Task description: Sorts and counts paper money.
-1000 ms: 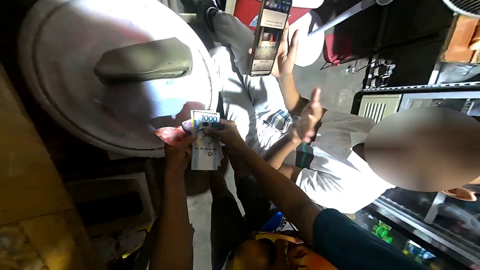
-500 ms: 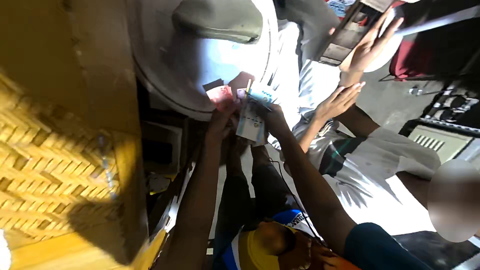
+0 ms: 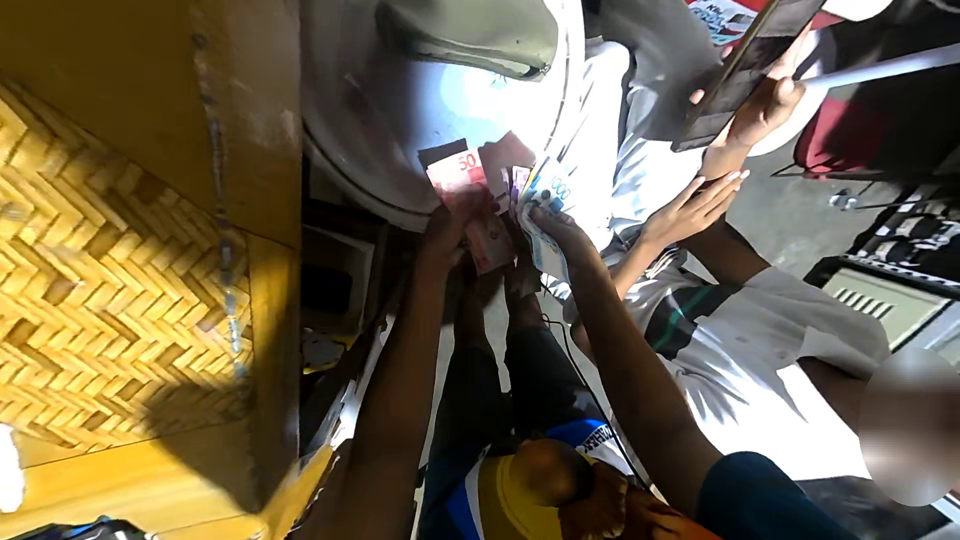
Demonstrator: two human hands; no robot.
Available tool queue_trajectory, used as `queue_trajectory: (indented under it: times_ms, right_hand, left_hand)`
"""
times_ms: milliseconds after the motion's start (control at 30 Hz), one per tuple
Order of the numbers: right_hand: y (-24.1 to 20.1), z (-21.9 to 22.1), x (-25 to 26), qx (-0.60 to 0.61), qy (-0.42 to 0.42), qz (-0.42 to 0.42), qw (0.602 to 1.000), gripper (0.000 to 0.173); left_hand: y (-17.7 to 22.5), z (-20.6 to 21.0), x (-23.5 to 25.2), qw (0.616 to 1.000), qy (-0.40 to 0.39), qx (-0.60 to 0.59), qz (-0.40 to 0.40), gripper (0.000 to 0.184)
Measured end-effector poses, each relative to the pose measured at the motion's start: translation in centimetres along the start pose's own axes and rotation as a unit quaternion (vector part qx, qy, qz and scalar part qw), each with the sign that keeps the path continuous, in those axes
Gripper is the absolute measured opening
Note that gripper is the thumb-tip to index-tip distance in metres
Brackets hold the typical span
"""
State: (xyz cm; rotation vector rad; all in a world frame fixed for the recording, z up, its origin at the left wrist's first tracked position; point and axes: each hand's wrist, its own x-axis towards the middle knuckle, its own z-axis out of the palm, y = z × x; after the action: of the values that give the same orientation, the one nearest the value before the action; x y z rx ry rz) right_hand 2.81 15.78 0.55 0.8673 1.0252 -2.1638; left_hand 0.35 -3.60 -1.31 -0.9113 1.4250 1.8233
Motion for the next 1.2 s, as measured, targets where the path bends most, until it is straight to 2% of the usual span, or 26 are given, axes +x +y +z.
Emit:
queue_trajectory:
  times_ms: [167, 400, 667, 833, 1000, 1133, 1200]
  right_hand:
    - [1.1, -0.3, 1.1, -0.009, -0.012, 0.008, 1.0, 0.01]
    - [1.6, -0.3, 1.9, -0.015, 0.011, -0.019, 1.0, 0.011]
    - [2.1, -0.2, 3.0, -0.026, 0.024, -0.074, 0.997, 0.022]
    - [1.6, 0.9, 3.2, -0.036, 0.066, -0.043, 0.996, 0.011]
    - [1.6, 0.9, 3.5, -0.05, 0.048, -0.047, 0.996, 0.011]
    - [1.5, 1.0, 3.4, -0.04, 0.036, -0.047, 0.997, 0.01]
    - [1.4, 0.9, 3.3, -0.04, 0.035, -0.049, 0.997, 0.011]
  left_hand:
    - [0.0, 1.1, 0.2, 0.989, 0.074, 0.126, 0.005, 0.033]
    - [-0.2, 1.4, 0.3, 0.987, 0.103, 0.127, 0.008, 0.035]
    - [0.5, 1.6, -0.1, 0.979, 0.072, 0.191, 0.014, 0.031]
    - [1.0, 2.1, -0.3, 0.977, 0.06, 0.202, 0.02, 0.026]
    - [1.2, 2.0, -0.3, 0.974, 0.059, 0.218, 0.014, 0.028]
    - [1.2, 1.7, -0.7, 0.982, 0.049, 0.179, 0.029, 0.034]
    - [0.9, 1.4, -1.1, 0.99, 0.043, 0.124, 0.044, 0.029]
